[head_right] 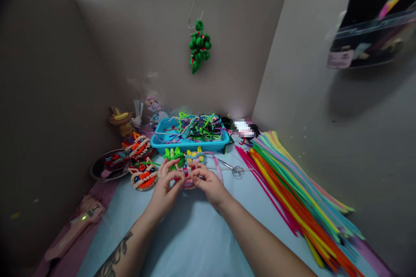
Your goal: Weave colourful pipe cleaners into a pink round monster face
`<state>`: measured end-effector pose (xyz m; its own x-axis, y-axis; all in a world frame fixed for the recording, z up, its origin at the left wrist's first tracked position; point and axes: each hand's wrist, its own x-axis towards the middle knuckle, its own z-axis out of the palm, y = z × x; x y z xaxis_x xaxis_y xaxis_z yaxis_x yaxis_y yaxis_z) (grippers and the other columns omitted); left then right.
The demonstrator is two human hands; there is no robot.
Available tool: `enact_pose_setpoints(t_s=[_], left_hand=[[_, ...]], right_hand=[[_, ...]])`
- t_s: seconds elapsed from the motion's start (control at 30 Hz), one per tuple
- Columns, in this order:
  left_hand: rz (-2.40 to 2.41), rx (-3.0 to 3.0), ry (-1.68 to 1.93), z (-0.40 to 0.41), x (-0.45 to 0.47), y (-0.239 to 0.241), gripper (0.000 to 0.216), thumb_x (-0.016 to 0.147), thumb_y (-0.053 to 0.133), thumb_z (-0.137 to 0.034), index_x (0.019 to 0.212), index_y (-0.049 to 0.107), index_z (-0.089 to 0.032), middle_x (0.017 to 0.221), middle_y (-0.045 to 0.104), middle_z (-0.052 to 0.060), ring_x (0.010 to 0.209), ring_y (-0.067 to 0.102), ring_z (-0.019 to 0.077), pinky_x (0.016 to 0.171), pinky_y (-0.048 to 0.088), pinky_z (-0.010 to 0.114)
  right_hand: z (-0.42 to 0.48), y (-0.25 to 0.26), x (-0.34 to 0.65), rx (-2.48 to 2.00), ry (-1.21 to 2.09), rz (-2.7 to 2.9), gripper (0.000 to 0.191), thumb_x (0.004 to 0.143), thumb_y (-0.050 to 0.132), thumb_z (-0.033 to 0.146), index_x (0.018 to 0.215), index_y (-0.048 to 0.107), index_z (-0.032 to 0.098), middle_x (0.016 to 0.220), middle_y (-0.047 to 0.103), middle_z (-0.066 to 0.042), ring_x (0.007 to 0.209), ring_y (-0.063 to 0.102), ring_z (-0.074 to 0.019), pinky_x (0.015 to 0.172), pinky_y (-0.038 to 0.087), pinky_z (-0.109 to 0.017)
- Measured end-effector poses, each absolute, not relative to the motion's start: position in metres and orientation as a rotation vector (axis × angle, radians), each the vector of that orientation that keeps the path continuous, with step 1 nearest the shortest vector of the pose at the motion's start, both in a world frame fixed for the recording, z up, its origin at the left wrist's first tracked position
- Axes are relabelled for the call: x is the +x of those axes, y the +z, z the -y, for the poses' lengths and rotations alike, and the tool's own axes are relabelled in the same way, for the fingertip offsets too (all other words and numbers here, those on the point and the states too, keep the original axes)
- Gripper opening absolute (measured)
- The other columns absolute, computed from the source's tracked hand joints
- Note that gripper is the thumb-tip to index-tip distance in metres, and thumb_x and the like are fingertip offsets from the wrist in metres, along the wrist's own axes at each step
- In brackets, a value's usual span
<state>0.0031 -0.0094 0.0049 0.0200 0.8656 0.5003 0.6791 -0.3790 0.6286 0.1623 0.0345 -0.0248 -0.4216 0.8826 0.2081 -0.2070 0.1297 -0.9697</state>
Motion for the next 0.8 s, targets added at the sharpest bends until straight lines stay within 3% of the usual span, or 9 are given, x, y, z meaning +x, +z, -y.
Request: enact_pose_setpoints(t_s=[0.2,0.43,0.5,0.63,0.7,0.8], left_hand=[[-1.624,2.117,1.254,0.009,0.0,0.004,0.013,0.083,0.057,-0.02,0.074,0.067,-0.022,0.122,0.053,0.008,0.129,0.033,0.0275,0.108,0.02,0.06],[-1.705,2.177,1.279,0.009,0.001,-0.001,0.013,0.081,0.06,-0.018,0.074,0.069,-0.024,0.119,0.054,0.006,0.129,0.032,0.029,0.106,0.026,0.059],[-1.784,2.176,1.331,0.01,0.003,-0.001,0.01,0.081,0.061,-0.019,0.082,0.069,-0.025,0.119,0.053,0.007,0.128,0.032,0.0297,0.104,0.029,0.057],[-1.905,2.205,1.567,0.017,0.008,0.0,0.016,0.08,0.062,-0.023,0.096,0.064,-0.02,0.099,0.056,0.009,0.102,0.052,0.0255,0.09,0.044,0.045],[-1.766,2.316,1.519,0.02,0.011,0.0,0.011,0.083,0.058,-0.021,0.092,0.064,-0.019,0.084,0.058,0.006,0.082,0.055,0.0196,0.077,0.048,0.035],[-1.617,2.369,1.333,0.023,0.015,-0.002,0.019,0.088,0.051,-0.019,0.102,0.064,-0.021,0.081,0.06,0.004,0.073,0.057,0.0154,0.066,0.048,0.026]], right_hand=[[-0.033,-0.022,0.163,-0.723,1.344,1.538,0.029,0.076,0.065,0.05,0.075,0.067,0.021,0.114,0.055,-0.008,0.122,0.046,-0.0242,0.103,0.034,-0.039],[-0.031,-0.021,0.16,-0.751,1.213,1.593,0.028,0.075,0.066,0.046,0.068,0.057,0.021,0.108,0.056,-0.008,0.111,0.053,-0.0232,0.095,0.041,-0.036],[-0.031,-0.023,0.159,-0.781,1.202,1.568,0.028,0.075,0.066,0.044,0.066,0.055,0.02,0.107,0.056,-0.007,0.109,0.054,-0.0227,0.095,0.04,-0.036],[-0.029,-0.026,0.156,-0.913,1.018,1.565,0.021,0.077,0.064,0.036,0.066,0.056,0.02,0.104,0.054,-0.006,0.108,0.052,-0.0225,0.095,0.039,-0.036],[-0.028,-0.026,0.155,-0.94,0.948,1.577,0.017,0.078,0.063,0.032,0.066,0.056,0.021,0.105,0.053,-0.007,0.109,0.051,-0.0232,0.092,0.041,-0.036],[-0.026,-0.025,0.154,-0.944,0.911,1.588,0.014,0.079,0.059,0.027,0.066,0.056,0.021,0.105,0.052,-0.007,0.11,0.05,-0.0239,0.09,0.042,-0.036]])
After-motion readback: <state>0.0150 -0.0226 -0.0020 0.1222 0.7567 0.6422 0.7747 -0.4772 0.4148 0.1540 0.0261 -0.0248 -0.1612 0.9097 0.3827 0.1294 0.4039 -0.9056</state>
